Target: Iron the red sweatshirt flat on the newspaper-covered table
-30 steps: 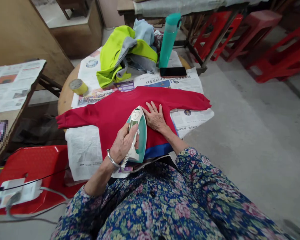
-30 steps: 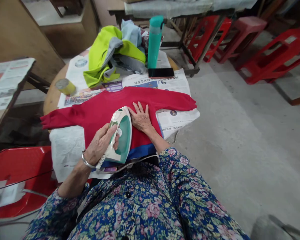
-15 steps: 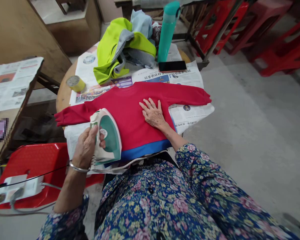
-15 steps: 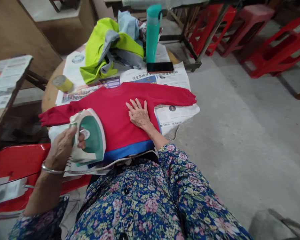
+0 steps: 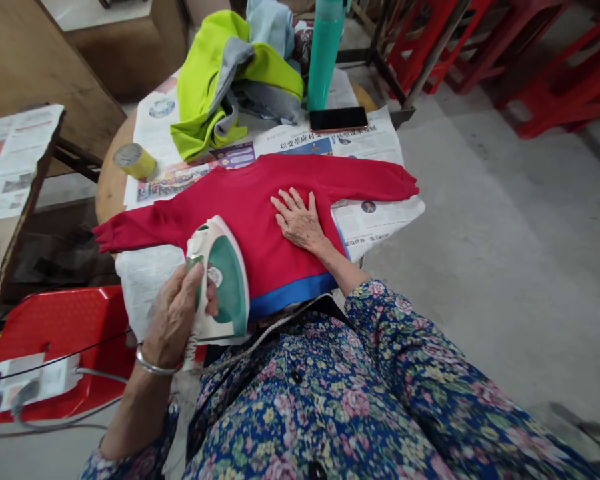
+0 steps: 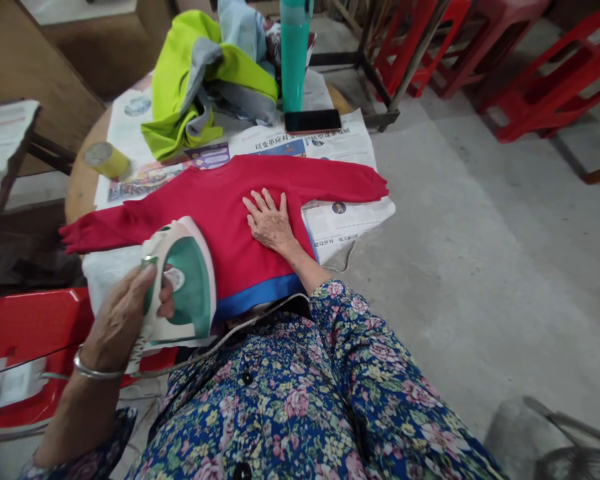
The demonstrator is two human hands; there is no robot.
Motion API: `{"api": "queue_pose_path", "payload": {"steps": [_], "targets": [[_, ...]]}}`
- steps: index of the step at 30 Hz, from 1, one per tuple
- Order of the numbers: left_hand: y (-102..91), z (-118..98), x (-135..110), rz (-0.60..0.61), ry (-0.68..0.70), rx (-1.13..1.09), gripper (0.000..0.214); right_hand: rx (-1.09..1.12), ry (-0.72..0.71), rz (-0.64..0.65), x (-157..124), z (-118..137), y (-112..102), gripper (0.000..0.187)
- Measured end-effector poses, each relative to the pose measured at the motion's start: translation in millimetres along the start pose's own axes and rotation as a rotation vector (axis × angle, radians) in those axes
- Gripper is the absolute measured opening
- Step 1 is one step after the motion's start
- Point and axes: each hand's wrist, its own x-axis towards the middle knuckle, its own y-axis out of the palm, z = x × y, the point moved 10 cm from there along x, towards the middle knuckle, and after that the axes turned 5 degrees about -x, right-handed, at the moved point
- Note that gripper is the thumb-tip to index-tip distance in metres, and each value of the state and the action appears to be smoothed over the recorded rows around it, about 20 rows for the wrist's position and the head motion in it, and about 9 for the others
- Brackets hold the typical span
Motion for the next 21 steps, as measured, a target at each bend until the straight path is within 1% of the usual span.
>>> {"api": "queue_pose_path", "payload": {"steps": [2, 4, 8, 13, 15, 16, 18, 21], "targets": [[20.3, 0, 0, 0.103, 0.022, 0.032, 0.049, -0.005, 0.003, 0.006, 0, 0, -1, 0.060], [35.6, -1, -3, 0.170, 0.049, 0.074, 0.048, -0.011, 0.010, 0.011, 0, 0, -1, 0.059], [50.8, -4, -15, 0.264, 0.078, 0.208, 0.045, -0.009, 0.023, 0.019, 1, -1, -3, 0.058], [55.7, 2, -32, 0.451, 0.021, 0.294, 0.043, 0.012, 0.049, 0.036, 2, -6, -2, 0.057], [56.9, 6, -34, 0.521, 0.004, 0.320, 0.040, 0.022, 0.052, 0.033, 2, -7, -2, 0.057], [56.7, 8, -33, 0.536, -0.004, 0.316, 0.039, 0.028, 0.051, 0.030, 2, -8, -1, 0.057], [55.4, 9, -28, 0.531, -0.012, 0.272, 0.042, 0.039, 0.046, 0.023, 2, -9, -1, 0.056], [50.8, 6, -18, 0.459, 0.008, 0.182, 0.049, 0.054, 0.035, 0.007, 2, -9, -1, 0.055]]}}
